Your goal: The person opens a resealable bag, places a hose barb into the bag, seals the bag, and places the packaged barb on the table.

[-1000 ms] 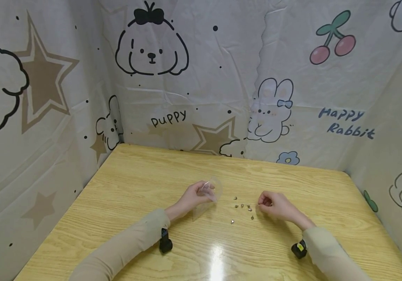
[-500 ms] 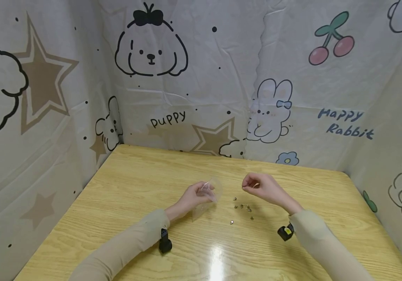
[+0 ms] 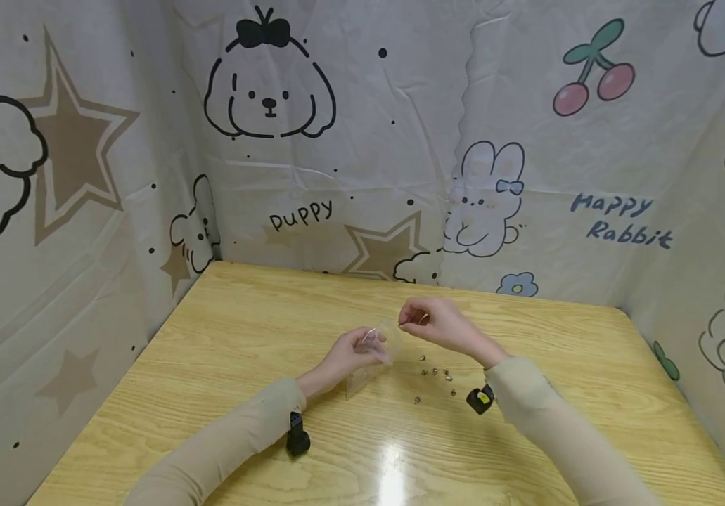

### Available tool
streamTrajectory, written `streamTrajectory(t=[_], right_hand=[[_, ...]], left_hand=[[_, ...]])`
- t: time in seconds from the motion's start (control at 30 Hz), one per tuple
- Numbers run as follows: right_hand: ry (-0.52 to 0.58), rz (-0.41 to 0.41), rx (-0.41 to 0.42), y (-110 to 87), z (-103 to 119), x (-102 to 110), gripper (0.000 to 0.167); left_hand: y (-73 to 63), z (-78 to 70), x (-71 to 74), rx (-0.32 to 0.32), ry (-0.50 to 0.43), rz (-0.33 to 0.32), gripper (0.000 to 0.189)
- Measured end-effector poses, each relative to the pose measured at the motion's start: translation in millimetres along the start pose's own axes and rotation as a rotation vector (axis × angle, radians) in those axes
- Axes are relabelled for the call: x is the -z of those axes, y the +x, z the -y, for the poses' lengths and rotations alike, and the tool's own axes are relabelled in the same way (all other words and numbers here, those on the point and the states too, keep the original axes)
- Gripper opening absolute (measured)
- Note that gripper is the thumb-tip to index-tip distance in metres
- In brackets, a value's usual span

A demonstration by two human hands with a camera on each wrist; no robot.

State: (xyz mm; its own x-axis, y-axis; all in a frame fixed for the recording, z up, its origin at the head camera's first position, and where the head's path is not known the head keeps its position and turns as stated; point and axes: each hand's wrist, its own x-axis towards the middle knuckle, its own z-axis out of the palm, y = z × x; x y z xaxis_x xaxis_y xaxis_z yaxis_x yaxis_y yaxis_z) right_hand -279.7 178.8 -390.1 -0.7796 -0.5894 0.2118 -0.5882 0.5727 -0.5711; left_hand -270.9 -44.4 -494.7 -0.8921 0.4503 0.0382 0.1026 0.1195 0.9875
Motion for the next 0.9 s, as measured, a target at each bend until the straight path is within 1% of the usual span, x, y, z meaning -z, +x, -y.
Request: streamTrajectory(t=[0.2, 0.3, 0.4, 0.57, 0.7, 0.9], right_hand=[[-0.004, 0.022, 0.043, 10.1, 6, -6, 0.005], [0.007, 0.015, 0.036, 10.4, 5, -5, 0.004], [0.023, 0.008, 0.008, 7.6, 2, -1, 0.004], [0.014, -0.004, -0.027, -2.4, -7, 6, 0.006], [0.008, 0.007, -0.063, -14.2, -18, 8, 0.008], [0.000, 0.029, -0.124, -35.6, -42, 5, 0.007]], left_hand=[[-1.0, 0.6, 0.5, 0.002, 0.021, -0.003, 0.036], [-0.9, 0.3, 1.1, -0.004, 0.032, -0.013, 0.034], [-0.4, -0.5, 2.5, -0.012, 0.031, -0.020, 0.033], [0.7, -2.4, 4.7, -0.014, 0.024, -0.034, 0.032], [0.4, -3.2, 4.8, -0.006, 0.028, -0.048, 0.032], [0.1, -2.6, 4.9, -0.019, 0.035, -0.048, 0.032]])
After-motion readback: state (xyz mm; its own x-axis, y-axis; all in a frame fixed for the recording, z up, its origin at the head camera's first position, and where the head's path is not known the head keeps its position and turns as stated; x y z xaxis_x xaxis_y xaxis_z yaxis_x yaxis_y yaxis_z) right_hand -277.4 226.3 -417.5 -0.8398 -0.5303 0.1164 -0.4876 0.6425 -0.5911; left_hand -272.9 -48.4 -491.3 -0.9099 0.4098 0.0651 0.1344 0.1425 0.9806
